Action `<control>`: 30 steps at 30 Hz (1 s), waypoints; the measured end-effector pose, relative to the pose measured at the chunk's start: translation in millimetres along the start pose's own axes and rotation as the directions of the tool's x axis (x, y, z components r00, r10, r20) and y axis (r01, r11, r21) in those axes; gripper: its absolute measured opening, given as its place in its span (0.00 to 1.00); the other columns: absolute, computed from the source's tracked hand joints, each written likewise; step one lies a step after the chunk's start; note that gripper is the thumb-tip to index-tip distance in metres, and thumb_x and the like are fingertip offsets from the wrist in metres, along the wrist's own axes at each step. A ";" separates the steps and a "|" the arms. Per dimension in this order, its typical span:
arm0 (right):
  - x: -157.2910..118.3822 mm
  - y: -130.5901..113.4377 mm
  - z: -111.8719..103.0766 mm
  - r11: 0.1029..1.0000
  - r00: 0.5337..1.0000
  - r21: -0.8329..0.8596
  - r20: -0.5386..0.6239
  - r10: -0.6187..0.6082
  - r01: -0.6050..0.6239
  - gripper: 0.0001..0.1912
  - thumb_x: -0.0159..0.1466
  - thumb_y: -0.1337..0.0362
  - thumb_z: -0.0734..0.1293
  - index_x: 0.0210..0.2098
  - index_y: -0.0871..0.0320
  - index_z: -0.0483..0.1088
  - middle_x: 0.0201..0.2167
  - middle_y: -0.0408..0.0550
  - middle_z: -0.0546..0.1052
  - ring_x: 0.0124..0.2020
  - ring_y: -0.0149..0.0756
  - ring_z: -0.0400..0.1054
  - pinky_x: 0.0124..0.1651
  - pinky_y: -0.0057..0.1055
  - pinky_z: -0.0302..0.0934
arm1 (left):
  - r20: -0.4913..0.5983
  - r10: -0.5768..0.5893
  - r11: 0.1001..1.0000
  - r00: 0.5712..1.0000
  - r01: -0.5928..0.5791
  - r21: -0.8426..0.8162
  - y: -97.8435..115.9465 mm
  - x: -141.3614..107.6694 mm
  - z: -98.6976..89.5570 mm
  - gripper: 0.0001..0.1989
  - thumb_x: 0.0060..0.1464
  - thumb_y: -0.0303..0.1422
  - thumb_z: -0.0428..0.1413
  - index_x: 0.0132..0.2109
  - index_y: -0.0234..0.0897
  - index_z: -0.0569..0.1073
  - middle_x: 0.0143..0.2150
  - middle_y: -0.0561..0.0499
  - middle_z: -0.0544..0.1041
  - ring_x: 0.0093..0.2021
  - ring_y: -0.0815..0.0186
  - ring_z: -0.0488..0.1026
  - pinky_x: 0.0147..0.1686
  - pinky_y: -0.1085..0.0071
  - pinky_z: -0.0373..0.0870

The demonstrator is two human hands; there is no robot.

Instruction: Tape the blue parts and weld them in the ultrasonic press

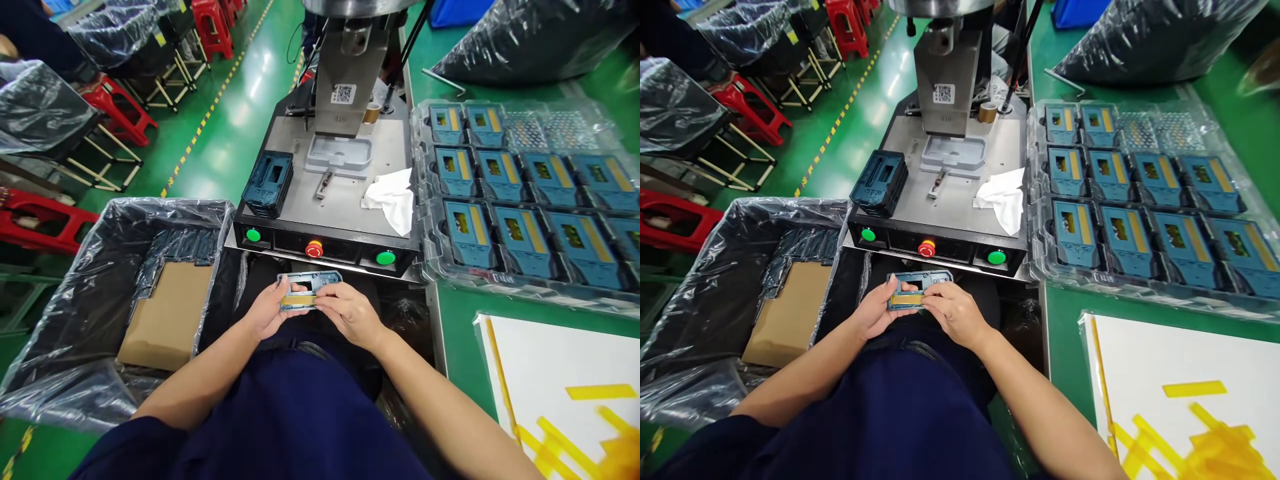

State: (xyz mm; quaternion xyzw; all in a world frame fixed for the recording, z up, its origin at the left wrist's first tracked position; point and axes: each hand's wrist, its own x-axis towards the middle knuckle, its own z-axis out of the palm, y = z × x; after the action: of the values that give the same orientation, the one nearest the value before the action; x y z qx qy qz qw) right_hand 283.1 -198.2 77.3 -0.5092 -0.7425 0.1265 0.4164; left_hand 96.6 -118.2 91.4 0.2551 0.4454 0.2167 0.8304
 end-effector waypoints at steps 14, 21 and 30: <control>-0.3 4.8 -2.4 0.997 0.999 0.075 0.006 -0.037 0.037 0.09 0.65 0.70 0.64 0.42 0.54 0.74 0.39 0.50 0.76 0.40 0.34 0.70 0.41 0.32 0.71 | 0.051 0.015 1.000 0.999 -0.015 0.006 -0.2 -0.4 -2.6 0.18 0.49 0.44 0.63 0.37 0.31 0.75 0.40 0.43 0.78 0.40 0.61 0.77 0.40 0.63 0.76; -1.0 4.9 -2.1 0.997 1.000 0.078 -0.017 -0.016 0.018 0.09 0.65 0.69 0.64 0.42 0.54 0.74 0.39 0.50 0.76 0.40 0.33 0.72 0.42 0.32 0.72 | 0.054 0.019 1.000 0.998 -0.019 0.009 -0.6 0.3 -3.4 0.19 0.51 0.45 0.61 0.38 0.31 0.75 0.40 0.43 0.78 0.40 0.60 0.77 0.41 0.63 0.76; -0.9 2.6 -1.8 0.999 1.000 0.040 -0.012 0.029 -0.028 0.10 0.66 0.68 0.63 0.42 0.54 0.75 0.40 0.50 0.76 0.41 0.34 0.72 0.43 0.33 0.72 | 0.040 0.026 0.999 0.999 -0.027 0.032 -1.6 -2.6 2.6 0.20 0.46 0.42 0.66 0.39 0.31 0.75 0.41 0.43 0.78 0.42 0.59 0.76 0.44 0.61 0.74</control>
State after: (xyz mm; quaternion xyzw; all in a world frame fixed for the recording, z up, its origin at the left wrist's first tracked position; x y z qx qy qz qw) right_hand 286.3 -198.3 76.4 -0.5120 -0.7299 0.1442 0.4294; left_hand 97.7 -121.6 93.3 0.2784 0.4291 0.2153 0.8318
